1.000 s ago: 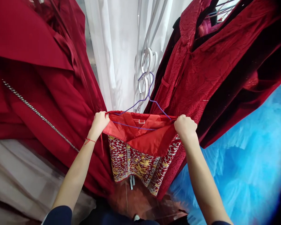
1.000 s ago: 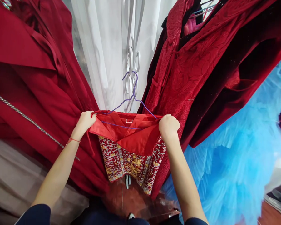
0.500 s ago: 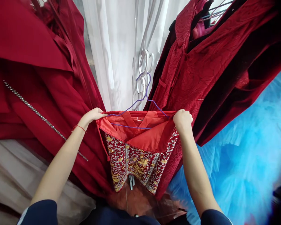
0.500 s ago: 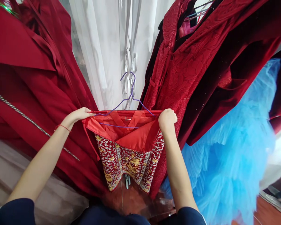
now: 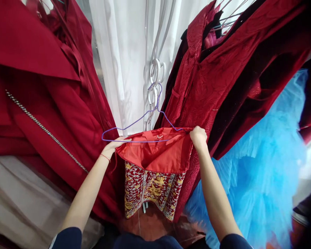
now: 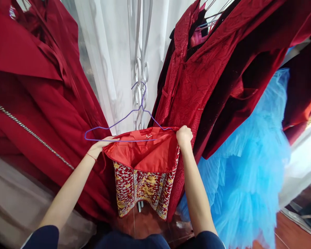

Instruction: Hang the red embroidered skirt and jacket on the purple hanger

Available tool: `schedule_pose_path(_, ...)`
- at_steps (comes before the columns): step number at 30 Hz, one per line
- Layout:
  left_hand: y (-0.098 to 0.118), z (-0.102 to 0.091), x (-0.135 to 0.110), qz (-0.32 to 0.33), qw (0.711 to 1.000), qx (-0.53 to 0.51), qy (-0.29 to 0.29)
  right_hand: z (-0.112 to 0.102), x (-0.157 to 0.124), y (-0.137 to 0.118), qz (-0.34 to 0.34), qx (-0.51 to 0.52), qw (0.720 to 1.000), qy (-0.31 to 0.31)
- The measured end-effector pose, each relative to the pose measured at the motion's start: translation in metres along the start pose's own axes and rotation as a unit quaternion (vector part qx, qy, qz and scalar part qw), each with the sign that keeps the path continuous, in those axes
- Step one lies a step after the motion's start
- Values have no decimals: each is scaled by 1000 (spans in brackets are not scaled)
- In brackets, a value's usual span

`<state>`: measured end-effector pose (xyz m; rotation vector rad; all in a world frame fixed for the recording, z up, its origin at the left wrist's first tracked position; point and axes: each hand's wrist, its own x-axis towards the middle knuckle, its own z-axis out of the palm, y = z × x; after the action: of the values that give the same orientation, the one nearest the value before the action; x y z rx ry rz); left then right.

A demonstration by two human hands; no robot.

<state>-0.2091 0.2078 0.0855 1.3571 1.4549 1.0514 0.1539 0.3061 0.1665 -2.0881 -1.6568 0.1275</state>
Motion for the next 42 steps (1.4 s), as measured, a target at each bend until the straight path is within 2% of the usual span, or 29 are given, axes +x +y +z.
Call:
schedule_pose_path(2, -9, 8, 2, 9, 1000, -17, 2, 13, 0, 21, -12, 30, 999, 31)
schedule_pose_path(3, -13, 11, 1, 23, 999, -3, 28, 21, -1, 32, -33, 44, 997, 48)
schedule_pose_path(5, -22, 16, -5, 50, 988, 87, 113, 38, -6, 53, -79, 67, 993, 60)
schedule_pose_path(7, -27, 24, -17, 51, 951, 236, 192, 54, -14, 71, -123, 88, 987, 49)
schedule_pose_path(8, -28, 30, -24, 38, 927, 308, 213, 61, -19, 78, -142, 97, 984, 43)
schedule_pose_path(11, -20, 47, -46, 11, 862, 449, 235, 69, -39, 90, -191, 74, 976, 75)
schedule_pose_path(14, -8, 51, -60, -4, 826, 505, 250, 58, -61, 91, -178, -28, 978, 107)
schedule_pose_path(16, -5, 46, -64, -23, 836, 492, 241, 45, -74, 92, -112, -66, 988, 88)
schedule_pose_path(18, -9, 40, -65, 0, 878, 426, 219, 34, -82, 99, -31, -53, 995, 82)
schedule_pose_path(20, -18, 42, -67, 59, 918, 329, 212, 32, -86, 112, 23, 8, 995, 95)
schedule_pose_path(22, -26, 52, -70, 104, 938, 236, 232, 42, -92, 130, 45, 115, 990, 73)
schedule_pose_path(24, -28, 68, -73, 128, 943, 168, 259, 65, -107, 147, 53, 249, 966, -35)
schedule_pose_path(26, -25, 85, -76, 151, 942, 118, 276, 92, -134, 157, 48, 374, 906, -193)
schedule_pose_path(27, -21, 92, -76, 163, 939, 97, 285, 105, -151, 159, 40, 413, 880, -232)
schedule_pose_path(28, -17, 97, -75, 174, 936, 78, 296, 116, -171, 160, 10, 436, 870, -231)
schedule_pose_path(30, -8, 102, -72, 189, 926, 45, 323, 130, -215, 155, -116, 416, 883, -185)
schedule_pose_path(32, -2, 102, -68, 195, 917, 18, 346, 140, -258, 146, -264, 301, 907, -129)
schedule_pose_path(33, 0, 100, -67, 197, 915, 7, 352, 144, -276, 142, -325, 242, 910, -91)
schedule_pose_path(35, 3, 93, -65, 201, 912, -9, 358, 156, -304, 134, -458, 154, 875, -31)
schedule_pose_path(37, 6, 83, -63, 211, 907, -14, 365, 171, -315, 128, -545, 91, 834, 7)
schedule_pose_path(39, 11, 72, -62, 224, 899, -11, 376, 187, -316, 123, -592, 50, 804, 29)
schedule_pose_path(42, 19, 58, -54, 235, 891, -25, 388, 203, -313, 111, -622, 39, 777, 89)
